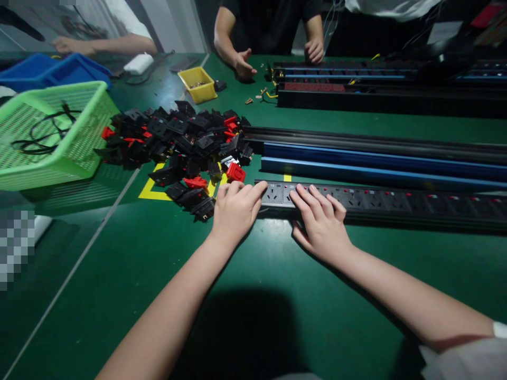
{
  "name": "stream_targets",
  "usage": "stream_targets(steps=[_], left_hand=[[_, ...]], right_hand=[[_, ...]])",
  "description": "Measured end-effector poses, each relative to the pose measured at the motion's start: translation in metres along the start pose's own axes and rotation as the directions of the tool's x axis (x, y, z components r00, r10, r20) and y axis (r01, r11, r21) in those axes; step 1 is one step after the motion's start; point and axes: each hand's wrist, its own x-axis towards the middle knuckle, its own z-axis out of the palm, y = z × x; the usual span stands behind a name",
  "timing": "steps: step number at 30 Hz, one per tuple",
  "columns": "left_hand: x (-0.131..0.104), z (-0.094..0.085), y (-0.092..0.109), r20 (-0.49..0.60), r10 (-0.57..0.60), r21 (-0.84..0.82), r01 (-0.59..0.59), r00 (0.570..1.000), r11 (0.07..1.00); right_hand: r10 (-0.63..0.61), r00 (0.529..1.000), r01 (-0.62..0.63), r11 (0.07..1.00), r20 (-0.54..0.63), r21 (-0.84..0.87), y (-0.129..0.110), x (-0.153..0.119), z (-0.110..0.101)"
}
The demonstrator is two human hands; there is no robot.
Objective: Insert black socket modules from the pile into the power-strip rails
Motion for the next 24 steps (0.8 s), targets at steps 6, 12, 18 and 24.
stream_targets(steps=[6, 12, 18, 24], left_hand=[[-0.005, 0.009, -0.004, -0.089, 0.003, -0.142, -0.015, 0.996, 0.99], [-0.005, 0.017, -0.01, -0.184, -0.042, -0.399, -0.035, 0.982, 0.916], [-0.006, 0.017, -0.008, -0.114, -0.202, -0.575, 0.101, 0.973, 0.812], [-0.006, 0.017, -0.008, -0.07, -0.224, -0.631, 0.131, 0.972, 0.765]], right_hand=[[-0.001, 1.0, 0.001, 1.0, -0.015, 0.007, 0.0, -0.001, 0.001], [-0.003, 1.0, 0.003, 1.0, -0.02, 0.007, 0.001, -0.001, 0.001], [0.004, 1.0, -0.004, 1.0, -0.018, 0.002, 0.0, -0.002, 0.001], [0.015, 1.0, -0.015, 1.0, -0.026, 0.011, -0.001, -0.002, 0.002]])
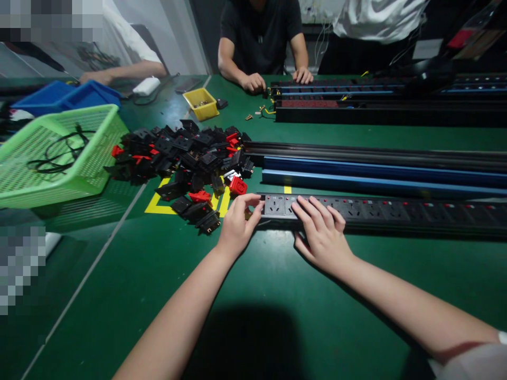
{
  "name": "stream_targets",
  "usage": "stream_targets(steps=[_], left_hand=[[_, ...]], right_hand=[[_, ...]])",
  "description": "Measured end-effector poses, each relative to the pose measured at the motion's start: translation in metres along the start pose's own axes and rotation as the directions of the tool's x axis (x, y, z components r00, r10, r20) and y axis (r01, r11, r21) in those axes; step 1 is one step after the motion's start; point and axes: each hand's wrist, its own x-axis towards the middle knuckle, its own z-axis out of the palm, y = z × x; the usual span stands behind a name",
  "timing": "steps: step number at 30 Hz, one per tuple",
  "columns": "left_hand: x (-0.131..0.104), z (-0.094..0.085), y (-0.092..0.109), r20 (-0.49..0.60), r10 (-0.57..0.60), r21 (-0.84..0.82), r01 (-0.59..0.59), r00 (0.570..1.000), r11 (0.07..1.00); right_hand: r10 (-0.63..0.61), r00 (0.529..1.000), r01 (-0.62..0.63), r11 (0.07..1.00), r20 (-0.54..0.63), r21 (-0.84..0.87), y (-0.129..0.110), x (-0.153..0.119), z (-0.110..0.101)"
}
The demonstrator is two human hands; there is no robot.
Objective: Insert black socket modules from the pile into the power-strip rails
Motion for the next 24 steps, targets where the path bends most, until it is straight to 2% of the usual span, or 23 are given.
stream_targets(steps=[15, 18, 22, 24], left_hand=[[0.0002, 0.0022, -0.0017, 0.041, -0.035, -0.114, 0.039, 0.999, 0.993], [0.0026, 0.0008, -0.0034, -0.05, -0.044, -0.073, 0.041, 0.998, 0.996], [0.0063, -0.0026, -0.0054, -0.28, 0.023, 0.126, 0.013, 0.96, 0.992], [0.0075, -0.0027, -0.0059, -0.314, 0.047, 0.17, 0.008, 0.948, 0.985]], right_hand=[[0.008, 1.0, -0.008, 1.0, -0.027, 0.018, -0.0006, 0.001, 0.0009], [0.001, 1.0, -0.001, 1.0, -0.016, 0.002, -0.0001, 0.0007, 0.0013], [0.0, 1.0, 0.0, 1.0, -0.01, -0.007, 0.0007, 0.0003, 0.0021], [-0.001, 1.0, 0.001, 1.0, -0.011, -0.007, 0.0007, 0.0004, 0.0019]])
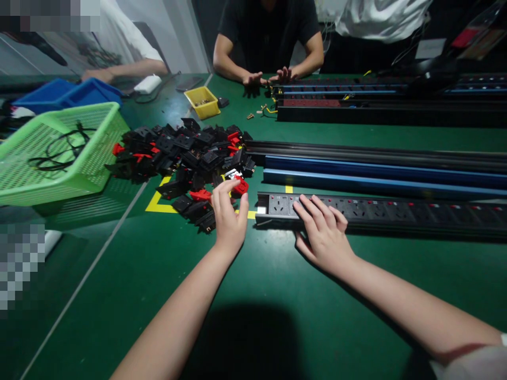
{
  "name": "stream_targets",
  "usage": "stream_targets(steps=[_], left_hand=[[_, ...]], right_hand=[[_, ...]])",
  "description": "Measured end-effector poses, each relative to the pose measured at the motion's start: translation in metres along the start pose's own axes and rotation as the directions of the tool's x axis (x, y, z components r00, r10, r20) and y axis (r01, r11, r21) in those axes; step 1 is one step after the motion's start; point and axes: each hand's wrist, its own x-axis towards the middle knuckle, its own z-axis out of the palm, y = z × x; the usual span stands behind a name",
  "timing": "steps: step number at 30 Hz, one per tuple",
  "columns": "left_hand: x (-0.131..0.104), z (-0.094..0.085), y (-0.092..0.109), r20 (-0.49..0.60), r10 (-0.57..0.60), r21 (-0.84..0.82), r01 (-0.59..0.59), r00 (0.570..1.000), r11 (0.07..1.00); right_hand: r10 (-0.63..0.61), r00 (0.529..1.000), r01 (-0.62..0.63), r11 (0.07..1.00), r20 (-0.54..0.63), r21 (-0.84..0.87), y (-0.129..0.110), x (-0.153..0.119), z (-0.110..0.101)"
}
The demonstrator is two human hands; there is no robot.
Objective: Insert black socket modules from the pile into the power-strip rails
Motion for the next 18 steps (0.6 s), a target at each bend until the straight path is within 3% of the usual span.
stream_targets(steps=[10, 14, 18], left_hand=[[-0.004, 0.01, -0.014, 0.229, -0.097, 0.056, 0.086, 0.969, 0.995], [0.0, 0.009, -0.011, 0.261, -0.088, 0.11, 0.061, 0.961, 0.992], [0.003, 0.007, -0.006, 0.265, -0.1, 0.029, 0.096, 0.959, 0.995]], right_hand=[[0.003, 1.0, -0.003, 1.0, 0.005, -0.014, -0.001, 0.0, -0.001], [0.0, 1.0, 0.0, 1.0, 0.004, -0.009, -0.001, 0.0, -0.001], [0.001, 1.0, -0.001, 1.0, -0.004, -0.01, -0.001, 0.0, -0.001]])
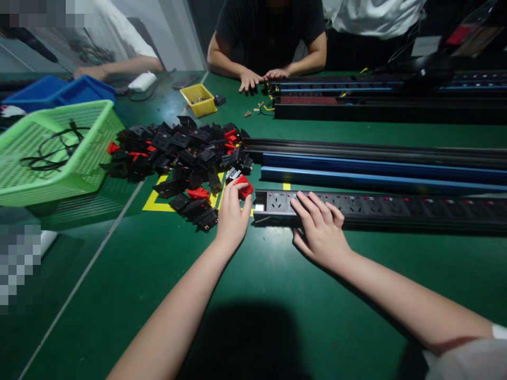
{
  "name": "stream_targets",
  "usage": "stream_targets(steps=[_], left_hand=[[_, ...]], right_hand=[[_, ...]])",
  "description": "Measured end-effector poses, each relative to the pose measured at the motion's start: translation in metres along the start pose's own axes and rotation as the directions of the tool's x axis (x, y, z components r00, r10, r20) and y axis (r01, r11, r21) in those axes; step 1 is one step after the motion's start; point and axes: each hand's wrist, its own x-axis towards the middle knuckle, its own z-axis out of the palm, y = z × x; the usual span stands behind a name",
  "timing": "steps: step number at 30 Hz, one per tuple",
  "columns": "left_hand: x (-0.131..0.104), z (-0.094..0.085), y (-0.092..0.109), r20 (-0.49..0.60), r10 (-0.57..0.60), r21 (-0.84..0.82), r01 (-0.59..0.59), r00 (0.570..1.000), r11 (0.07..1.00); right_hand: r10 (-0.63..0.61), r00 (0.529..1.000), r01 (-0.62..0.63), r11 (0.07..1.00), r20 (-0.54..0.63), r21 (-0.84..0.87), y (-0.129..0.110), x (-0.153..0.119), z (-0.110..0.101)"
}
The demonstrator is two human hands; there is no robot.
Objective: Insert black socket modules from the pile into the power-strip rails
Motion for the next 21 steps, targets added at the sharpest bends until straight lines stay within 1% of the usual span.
stream_targets(steps=[2, 5, 8, 11, 14, 17, 21], left_hand=[[0.0, -0.001, 0.002, 0.002, -0.02, -0.042, 0.02, 1.0, 0.999], [-0.001, -0.001, 0.001, -0.012, -0.059, -0.054, 0.058, 0.998, 0.997], [-0.001, 0.0, -0.004, -0.047, -0.098, -0.064, 0.095, 0.994, 0.993], [0.0, 0.003, -0.011, -0.089, -0.131, -0.115, 0.121, 0.987, 0.986], [0.001, 0.004, -0.015, -0.107, -0.153, -0.133, 0.138, 0.982, 0.981], [0.002, 0.002, -0.013, -0.126, -0.154, -0.13, 0.137, 0.98, 0.982], [0.003, -0.001, -0.009, -0.118, -0.173, -0.16, 0.153, 0.978, 0.975]], right_hand=[[0.0, 1.0, 0.0, 1.0, -0.003, -0.001, 0.0, 0.0, 0.0], [-0.001, 1.0, 0.001, 1.0, -0.005, 0.001, 0.0, 0.0, 0.0], [-0.002, 1.0, 0.002, 1.0, 0.0, 0.0, 0.0, 0.0, 0.0], [-0.002, 1.0, 0.002, 1.0, 0.004, 0.0, 0.0, 0.0, 0.0], [-0.001, 1.0, 0.001, 1.0, 0.003, -0.004, 0.0, 0.0, 0.0], [-0.003, 1.0, 0.003, 1.0, 0.006, -0.012, 0.0, 0.0, 0.0], [-0.002, 1.0, 0.003, 1.0, 0.012, -0.009, 0.0, 0.0, 0.0]])
